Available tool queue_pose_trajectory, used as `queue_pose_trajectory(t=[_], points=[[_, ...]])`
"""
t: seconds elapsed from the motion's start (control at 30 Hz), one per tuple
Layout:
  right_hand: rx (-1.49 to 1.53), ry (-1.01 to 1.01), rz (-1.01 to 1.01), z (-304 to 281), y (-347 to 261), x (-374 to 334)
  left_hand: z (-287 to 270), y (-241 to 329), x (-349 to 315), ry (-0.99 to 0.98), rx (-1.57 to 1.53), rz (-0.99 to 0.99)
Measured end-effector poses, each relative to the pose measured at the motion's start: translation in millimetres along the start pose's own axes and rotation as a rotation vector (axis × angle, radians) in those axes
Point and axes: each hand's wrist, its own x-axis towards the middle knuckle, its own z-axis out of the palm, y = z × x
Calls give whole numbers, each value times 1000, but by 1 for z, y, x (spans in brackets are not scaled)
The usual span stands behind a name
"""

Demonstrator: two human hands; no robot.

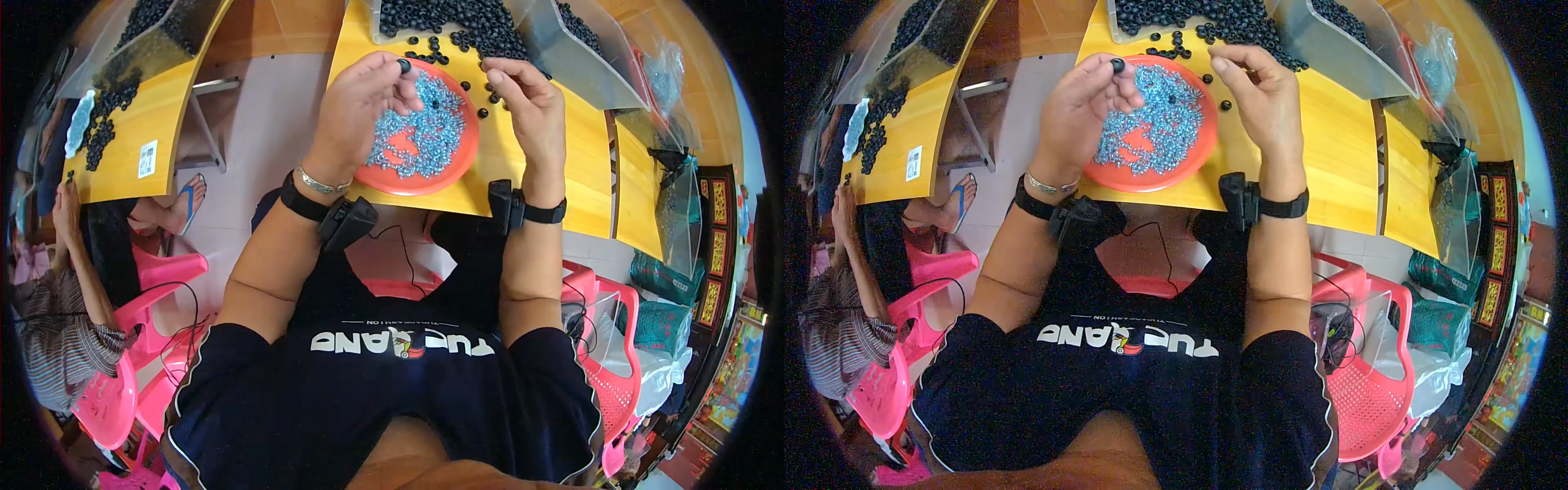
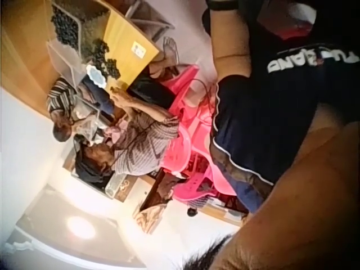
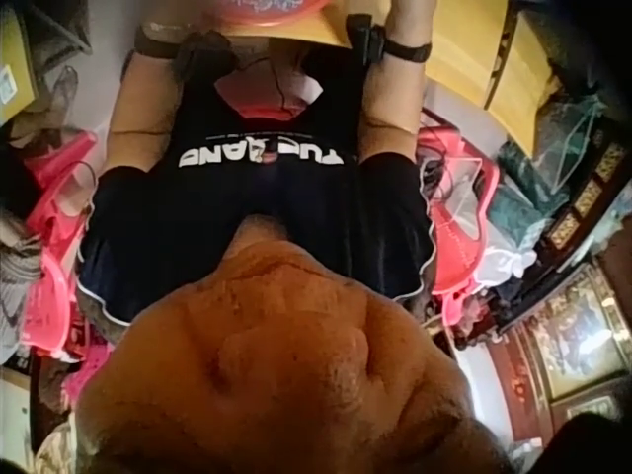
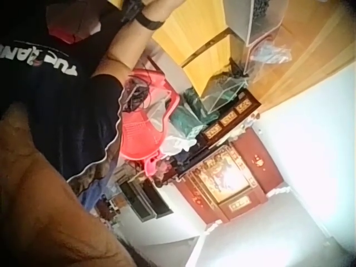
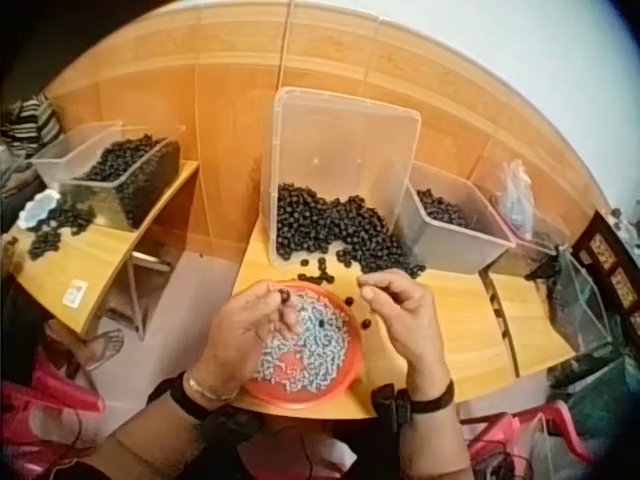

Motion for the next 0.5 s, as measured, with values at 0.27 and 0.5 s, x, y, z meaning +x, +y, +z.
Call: queue_pose_trajectory(t=[0.27,0.5], points=[[-258,-152,196,3,19,-1,4,3,-1,21,33,42],[-786,-338,-158,23,9,-7,-3,-1,2,12,11,11]])
